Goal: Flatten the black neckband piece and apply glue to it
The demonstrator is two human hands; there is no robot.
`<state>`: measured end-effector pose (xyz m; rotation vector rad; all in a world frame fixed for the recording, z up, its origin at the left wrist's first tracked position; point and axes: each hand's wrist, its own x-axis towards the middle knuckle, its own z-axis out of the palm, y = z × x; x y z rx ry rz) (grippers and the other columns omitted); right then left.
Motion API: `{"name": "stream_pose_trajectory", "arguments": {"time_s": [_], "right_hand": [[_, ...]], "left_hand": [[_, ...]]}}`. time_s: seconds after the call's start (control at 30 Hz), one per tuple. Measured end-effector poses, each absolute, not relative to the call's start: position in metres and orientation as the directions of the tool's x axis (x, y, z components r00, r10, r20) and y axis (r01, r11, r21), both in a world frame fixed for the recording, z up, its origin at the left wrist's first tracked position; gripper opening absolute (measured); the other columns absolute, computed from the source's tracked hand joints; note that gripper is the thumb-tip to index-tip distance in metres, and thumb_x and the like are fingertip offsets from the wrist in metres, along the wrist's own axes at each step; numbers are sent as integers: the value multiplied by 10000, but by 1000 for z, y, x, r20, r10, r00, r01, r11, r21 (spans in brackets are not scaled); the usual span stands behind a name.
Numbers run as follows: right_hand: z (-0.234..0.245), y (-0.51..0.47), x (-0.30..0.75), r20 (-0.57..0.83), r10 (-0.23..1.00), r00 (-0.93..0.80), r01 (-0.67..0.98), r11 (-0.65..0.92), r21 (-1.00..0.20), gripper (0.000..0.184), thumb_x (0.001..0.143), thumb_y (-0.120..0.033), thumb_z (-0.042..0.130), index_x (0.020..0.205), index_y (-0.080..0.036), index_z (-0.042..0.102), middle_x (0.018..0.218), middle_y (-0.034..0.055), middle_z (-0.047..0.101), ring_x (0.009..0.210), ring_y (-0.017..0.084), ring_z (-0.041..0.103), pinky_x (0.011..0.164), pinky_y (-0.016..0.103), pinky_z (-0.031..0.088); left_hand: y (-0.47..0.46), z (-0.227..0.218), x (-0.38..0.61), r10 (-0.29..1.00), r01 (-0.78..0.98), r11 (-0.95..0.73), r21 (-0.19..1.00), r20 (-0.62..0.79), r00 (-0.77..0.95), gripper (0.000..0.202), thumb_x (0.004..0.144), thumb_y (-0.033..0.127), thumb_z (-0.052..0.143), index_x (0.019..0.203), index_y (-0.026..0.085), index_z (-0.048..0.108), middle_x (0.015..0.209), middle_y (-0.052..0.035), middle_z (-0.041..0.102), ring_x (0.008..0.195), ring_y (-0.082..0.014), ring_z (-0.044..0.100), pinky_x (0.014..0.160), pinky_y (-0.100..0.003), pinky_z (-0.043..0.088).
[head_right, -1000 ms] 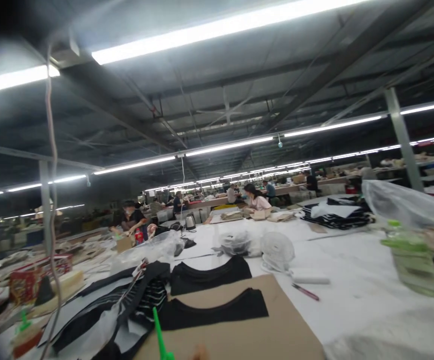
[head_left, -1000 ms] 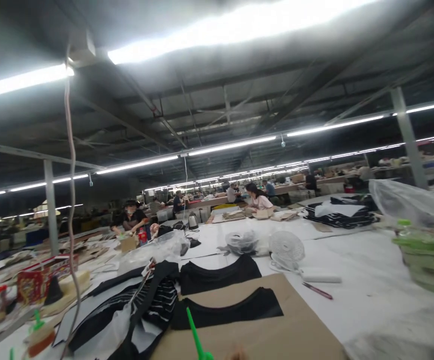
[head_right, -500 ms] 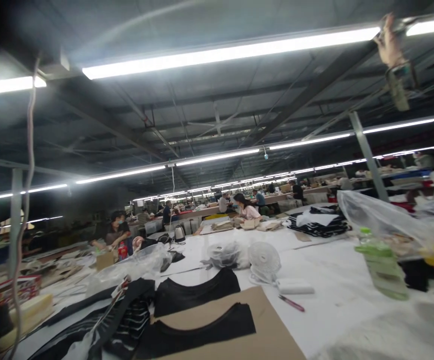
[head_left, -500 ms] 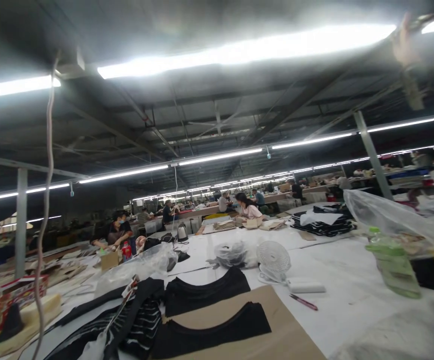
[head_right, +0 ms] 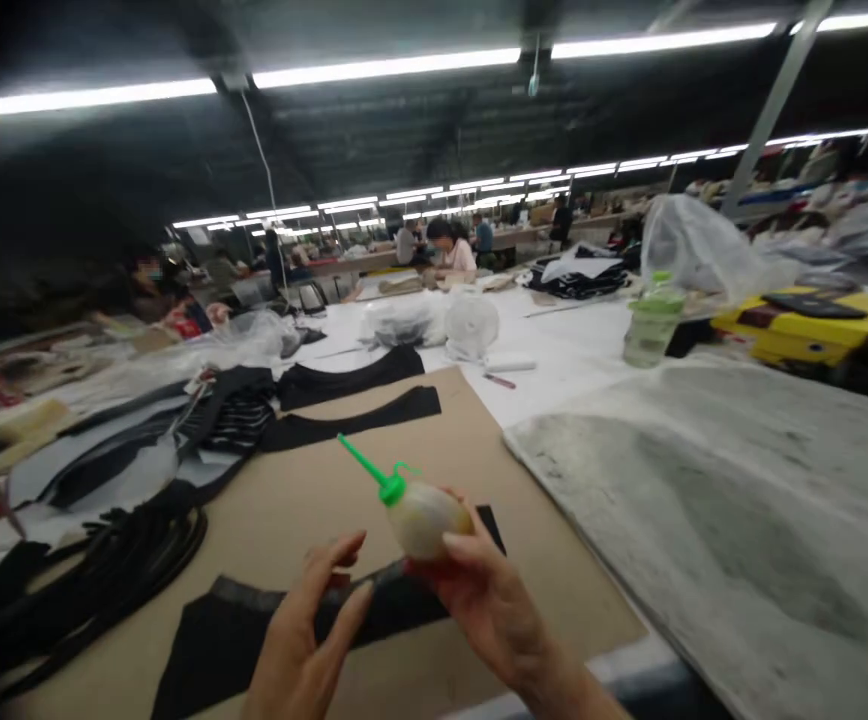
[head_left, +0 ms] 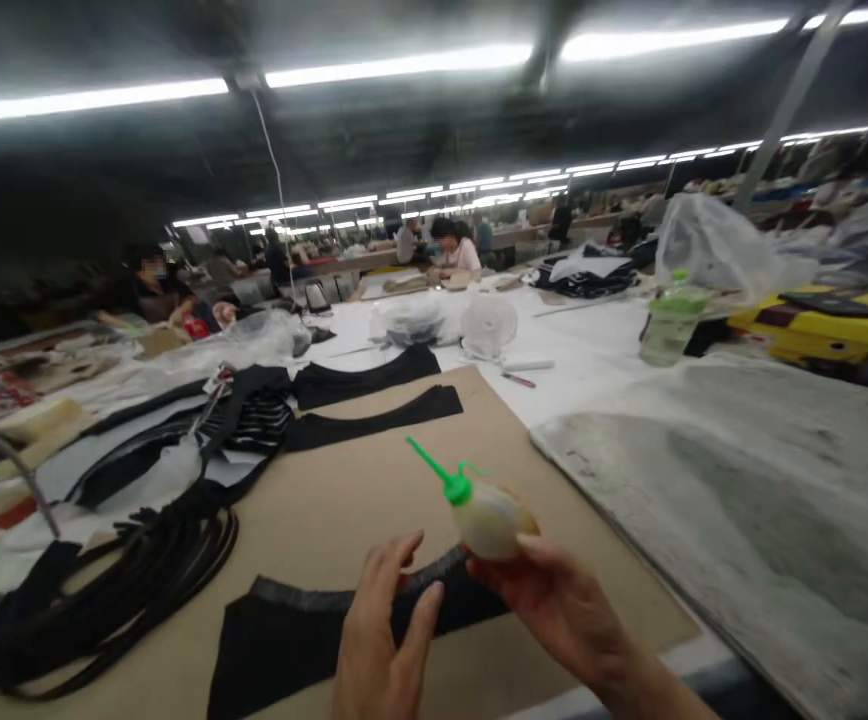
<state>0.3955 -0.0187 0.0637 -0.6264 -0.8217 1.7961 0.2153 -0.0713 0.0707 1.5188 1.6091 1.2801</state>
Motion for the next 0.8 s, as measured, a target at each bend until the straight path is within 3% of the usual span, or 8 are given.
{"name": "stream_pose_trajectory", "arguments": {"time_s": [0.13,0.27,0.37,0.47,0.6,0.8], "right_hand": [[46,-11,426,-183,961,-208,-559,-270,-784,597,712,-450,659,1259,-258,516,1176,94,637,955,264,639,863,448,531],[38,-7,451,-180,980,-79,-494,-196,-847,465,757,-468,637,1180,-284,582,1247,86,609,976,288,636,817,468,553],[35,-3,462,-175,984,19,-455,-147,-878,422,737,-427,667,1129,-284,600,1301,78,576,1083,322,597,815,468,556],[36,3,469,-145,987,70,-411,-104,-906,428,706,-405,694,1103,-281,594,1280,80,584,1145,340,562,835,469,549],[40,12,477,-85,992,90,-353,-48,-934,433,728,-438,672,1120,-289,562,1216,75,607,1136,322,564,848,451,537],[40,18,489,-28,989,142,-164,-5,-986,462,742,-453,684,1136,-282,514,1068,64,621,984,284,602,788,418,521]], "left_hand": [[-75,9,204,930,783,-317,536,339,144,375,904,223,488,1274,228,551,1238,-89,598,1167,-208,553,990,-385,502],[-79,-19,211,900,906,-353,233,351,260,420,877,166,507,1295,185,537,1227,-109,612,1131,-236,577,928,-394,545],[-79,-28,214,895,931,-343,122,343,285,420,867,183,538,1286,166,545,1220,-113,620,1100,-250,593,903,-404,556],[-79,-29,211,873,929,-359,89,385,300,386,870,189,533,1254,161,567,1207,-118,623,1080,-249,603,883,-398,562],[-70,-17,221,854,906,-392,157,429,295,327,888,177,489,1195,153,598,1168,-127,631,1076,-241,605,866,-381,568],[-19,6,284,894,850,-437,296,244,375,430,895,138,460,1324,139,505,1299,-124,580,1171,-235,564,986,-367,512]]}}
